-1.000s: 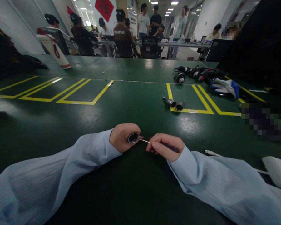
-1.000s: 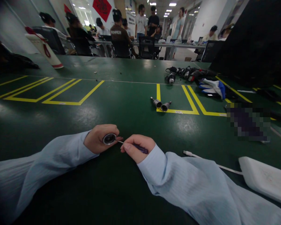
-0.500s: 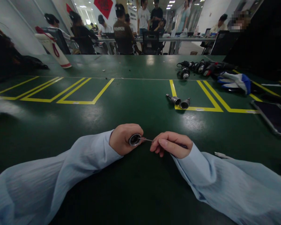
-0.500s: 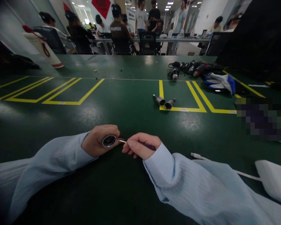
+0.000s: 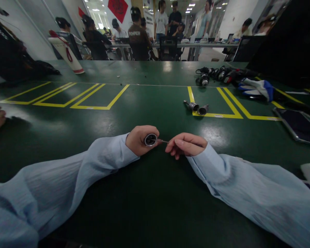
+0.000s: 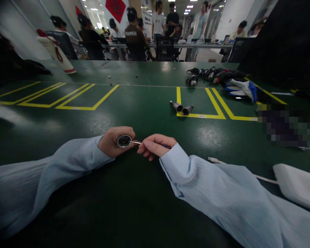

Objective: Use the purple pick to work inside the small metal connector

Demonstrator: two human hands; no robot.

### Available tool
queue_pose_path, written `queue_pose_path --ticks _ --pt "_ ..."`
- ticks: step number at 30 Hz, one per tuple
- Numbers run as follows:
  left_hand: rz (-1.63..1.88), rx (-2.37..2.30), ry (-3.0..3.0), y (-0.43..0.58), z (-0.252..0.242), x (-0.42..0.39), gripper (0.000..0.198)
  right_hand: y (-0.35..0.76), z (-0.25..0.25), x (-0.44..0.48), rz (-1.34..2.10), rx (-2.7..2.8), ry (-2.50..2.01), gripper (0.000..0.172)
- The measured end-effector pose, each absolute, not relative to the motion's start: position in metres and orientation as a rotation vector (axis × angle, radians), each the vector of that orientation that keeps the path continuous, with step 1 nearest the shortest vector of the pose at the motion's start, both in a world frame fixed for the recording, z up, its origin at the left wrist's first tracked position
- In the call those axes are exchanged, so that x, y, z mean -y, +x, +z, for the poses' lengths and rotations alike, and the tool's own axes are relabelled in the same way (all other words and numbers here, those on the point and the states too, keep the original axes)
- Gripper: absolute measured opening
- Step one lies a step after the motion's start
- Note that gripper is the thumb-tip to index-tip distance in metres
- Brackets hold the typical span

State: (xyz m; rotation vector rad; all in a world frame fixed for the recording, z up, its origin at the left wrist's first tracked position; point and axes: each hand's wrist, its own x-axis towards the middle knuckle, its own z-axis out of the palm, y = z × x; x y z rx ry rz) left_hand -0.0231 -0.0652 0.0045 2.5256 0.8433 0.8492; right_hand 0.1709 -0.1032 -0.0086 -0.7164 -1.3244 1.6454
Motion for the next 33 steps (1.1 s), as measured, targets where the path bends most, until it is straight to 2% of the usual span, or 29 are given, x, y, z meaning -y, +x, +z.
queue_pose_path --ticks 11,21,27,33 --pt "0.91 -0.799 2.62 -0.0241 -0.0014 0.0605 0.017 0.1661 -0.0081 0.1074 1.506 1.388 -0.767 0.017" --pt "0.927 -0.712 2.625 -0.023 -0.0001 0.0638 0.018 0.1698 -0.0096 0.1037 1.586 1.355 -0.704 0.013" --pt "0.902 -0.761 2.602 -0.0235 0.001 0.0653 0.014 0.1673 -0.0071 0.1119 1.382 1.503 -0.777 0.014" --pt "0.918 -0.678 2.579 -0.0241 0.0006 0.0635 0.014 0.1678 -0.0083 0.1075 1.555 1.425 -0.708 0.015"
